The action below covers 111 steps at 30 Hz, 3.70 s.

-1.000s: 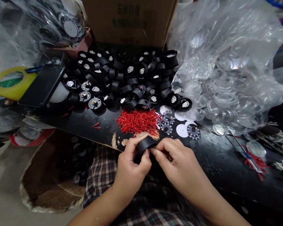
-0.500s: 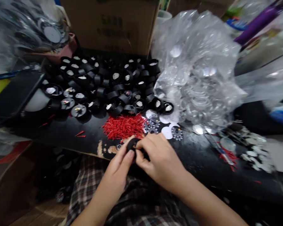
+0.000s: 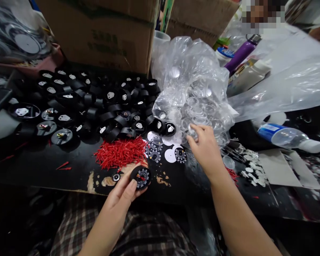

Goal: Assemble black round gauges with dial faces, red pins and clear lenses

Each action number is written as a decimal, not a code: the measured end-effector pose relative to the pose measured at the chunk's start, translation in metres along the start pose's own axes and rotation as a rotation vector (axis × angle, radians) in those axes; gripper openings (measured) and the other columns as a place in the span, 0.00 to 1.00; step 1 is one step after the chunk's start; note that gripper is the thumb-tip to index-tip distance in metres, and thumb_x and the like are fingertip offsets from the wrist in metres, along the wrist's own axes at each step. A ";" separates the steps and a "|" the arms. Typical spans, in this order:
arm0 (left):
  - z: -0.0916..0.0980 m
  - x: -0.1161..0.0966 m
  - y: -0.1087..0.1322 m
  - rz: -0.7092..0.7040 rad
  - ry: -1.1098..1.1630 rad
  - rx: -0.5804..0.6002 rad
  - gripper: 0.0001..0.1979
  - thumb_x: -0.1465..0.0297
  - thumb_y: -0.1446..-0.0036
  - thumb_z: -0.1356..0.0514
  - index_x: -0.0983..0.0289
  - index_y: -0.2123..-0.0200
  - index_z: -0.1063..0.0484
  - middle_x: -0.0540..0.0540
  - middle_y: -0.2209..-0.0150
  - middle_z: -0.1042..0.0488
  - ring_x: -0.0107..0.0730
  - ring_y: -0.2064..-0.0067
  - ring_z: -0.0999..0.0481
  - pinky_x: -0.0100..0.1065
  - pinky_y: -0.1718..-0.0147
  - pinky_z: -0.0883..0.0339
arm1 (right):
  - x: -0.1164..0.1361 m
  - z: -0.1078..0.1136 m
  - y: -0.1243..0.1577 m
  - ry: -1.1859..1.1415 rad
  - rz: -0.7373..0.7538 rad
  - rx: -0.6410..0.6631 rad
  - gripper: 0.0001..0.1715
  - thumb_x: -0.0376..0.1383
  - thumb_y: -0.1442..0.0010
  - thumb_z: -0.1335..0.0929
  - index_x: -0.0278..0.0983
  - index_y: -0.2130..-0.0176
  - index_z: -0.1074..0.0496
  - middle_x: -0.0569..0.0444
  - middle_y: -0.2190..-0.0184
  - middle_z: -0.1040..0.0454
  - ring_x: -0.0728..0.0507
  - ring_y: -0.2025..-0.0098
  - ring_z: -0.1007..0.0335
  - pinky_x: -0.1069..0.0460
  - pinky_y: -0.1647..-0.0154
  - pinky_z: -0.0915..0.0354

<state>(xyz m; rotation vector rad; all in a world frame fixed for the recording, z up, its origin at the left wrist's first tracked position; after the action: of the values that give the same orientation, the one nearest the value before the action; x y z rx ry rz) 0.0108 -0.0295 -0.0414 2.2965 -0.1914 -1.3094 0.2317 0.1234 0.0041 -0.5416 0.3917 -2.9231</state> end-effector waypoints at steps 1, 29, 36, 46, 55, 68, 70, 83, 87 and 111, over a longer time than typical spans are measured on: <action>-0.001 0.002 0.000 0.017 -0.008 0.021 0.18 0.61 0.42 0.40 0.53 0.48 0.28 0.50 0.41 0.30 0.46 0.38 0.36 0.42 0.45 0.32 | -0.006 -0.001 -0.005 0.056 -0.006 0.007 0.27 0.36 0.43 0.34 0.31 0.45 0.32 0.38 0.48 0.32 0.32 0.49 0.34 0.38 0.51 0.38; -0.005 -0.014 0.005 -0.137 -0.144 0.154 0.20 0.66 0.43 0.39 0.57 0.47 0.29 0.54 0.44 0.27 0.42 0.41 0.32 0.42 0.41 0.40 | 0.114 -0.009 0.068 -0.578 0.218 0.372 0.15 0.41 0.33 0.40 0.37 0.66 0.29 0.54 0.68 0.31 0.46 0.65 0.33 0.51 0.64 0.37; -0.011 -0.019 0.012 -0.197 -0.328 0.138 0.19 0.66 0.43 0.39 0.56 0.47 0.29 0.52 0.44 0.27 0.40 0.42 0.30 0.39 0.41 0.41 | 0.131 -0.016 0.068 -0.414 0.330 0.201 0.22 0.34 0.32 0.47 0.39 0.77 0.41 0.57 0.80 0.37 0.47 0.76 0.42 0.51 0.71 0.46; 0.124 -0.032 0.065 -0.256 -0.716 -0.585 0.21 0.62 0.46 0.38 0.57 0.48 0.29 0.56 0.44 0.28 0.48 0.40 0.34 0.49 0.39 0.48 | 0.125 -0.024 0.073 -0.730 0.248 0.572 0.11 0.40 0.33 0.40 0.42 0.61 0.30 0.56 0.62 0.24 0.45 0.59 0.28 0.51 0.59 0.36; 0.099 -0.116 -0.044 -0.741 -1.143 -0.529 0.19 0.67 0.44 0.40 0.62 0.48 0.32 0.63 0.43 0.32 0.47 0.38 0.39 0.48 0.39 0.53 | 0.144 -0.025 0.085 -0.661 0.453 0.674 0.12 0.35 0.34 0.39 0.40 0.68 0.31 0.56 0.70 0.26 0.45 0.68 0.29 0.51 0.68 0.34; 0.043 -0.058 0.008 -0.306 -0.141 -0.196 0.13 0.65 0.45 0.39 0.58 0.56 0.33 0.54 0.55 0.25 0.35 0.54 0.24 0.34 0.57 0.31 | 0.145 -0.034 0.072 -0.687 0.255 0.600 0.26 0.44 0.41 0.33 0.39 0.45 0.36 0.50 0.60 0.28 0.44 0.65 0.31 0.47 0.62 0.32; 0.027 -0.042 0.015 -0.119 0.143 -0.075 0.13 0.66 0.47 0.36 0.58 0.56 0.30 0.53 0.56 0.24 0.33 0.55 0.24 0.30 0.60 0.31 | 0.145 -0.031 0.068 -0.610 0.320 0.546 0.27 0.42 0.42 0.31 0.37 0.45 0.35 0.47 0.57 0.29 0.41 0.58 0.32 0.44 0.57 0.33; 0.019 -0.027 0.013 0.150 0.036 0.031 0.19 0.59 0.46 0.37 0.57 0.51 0.26 0.56 0.50 0.23 0.33 0.64 0.23 0.32 0.65 0.29 | 0.061 -0.001 0.060 -0.278 0.266 0.432 0.22 0.42 0.37 0.34 0.39 0.45 0.31 0.47 0.54 0.27 0.39 0.51 0.32 0.43 0.49 0.37; 0.008 -0.026 0.012 0.088 0.085 0.075 0.17 0.59 0.46 0.37 0.58 0.54 0.25 0.56 0.49 0.23 0.40 0.56 0.22 0.36 0.57 0.29 | 0.005 -0.008 0.051 0.048 -0.011 0.316 0.26 0.42 0.42 0.32 0.35 0.47 0.31 0.43 0.55 0.30 0.32 0.51 0.33 0.36 0.49 0.38; 0.004 -0.010 0.008 0.110 0.195 0.087 0.14 0.61 0.41 0.41 0.60 0.55 0.25 0.58 0.52 0.21 0.42 0.51 0.23 0.40 0.52 0.30 | -0.001 -0.013 0.046 -0.035 -0.013 0.178 0.16 0.39 0.43 0.32 0.37 0.54 0.29 0.45 0.56 0.32 0.34 0.50 0.35 0.37 0.50 0.40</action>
<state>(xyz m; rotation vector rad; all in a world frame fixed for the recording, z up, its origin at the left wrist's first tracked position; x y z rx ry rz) 0.0031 -0.0348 -0.0316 2.4317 -0.3086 -1.0348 0.2318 0.0829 -0.0202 -0.5693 0.1222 -2.9176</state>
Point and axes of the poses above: each hand's wrist, its own y-axis away from the middle knuckle, its own z-axis out of the back of the hand, x = y × z, the point moved 2 cm from there along -y, towards the middle knuckle
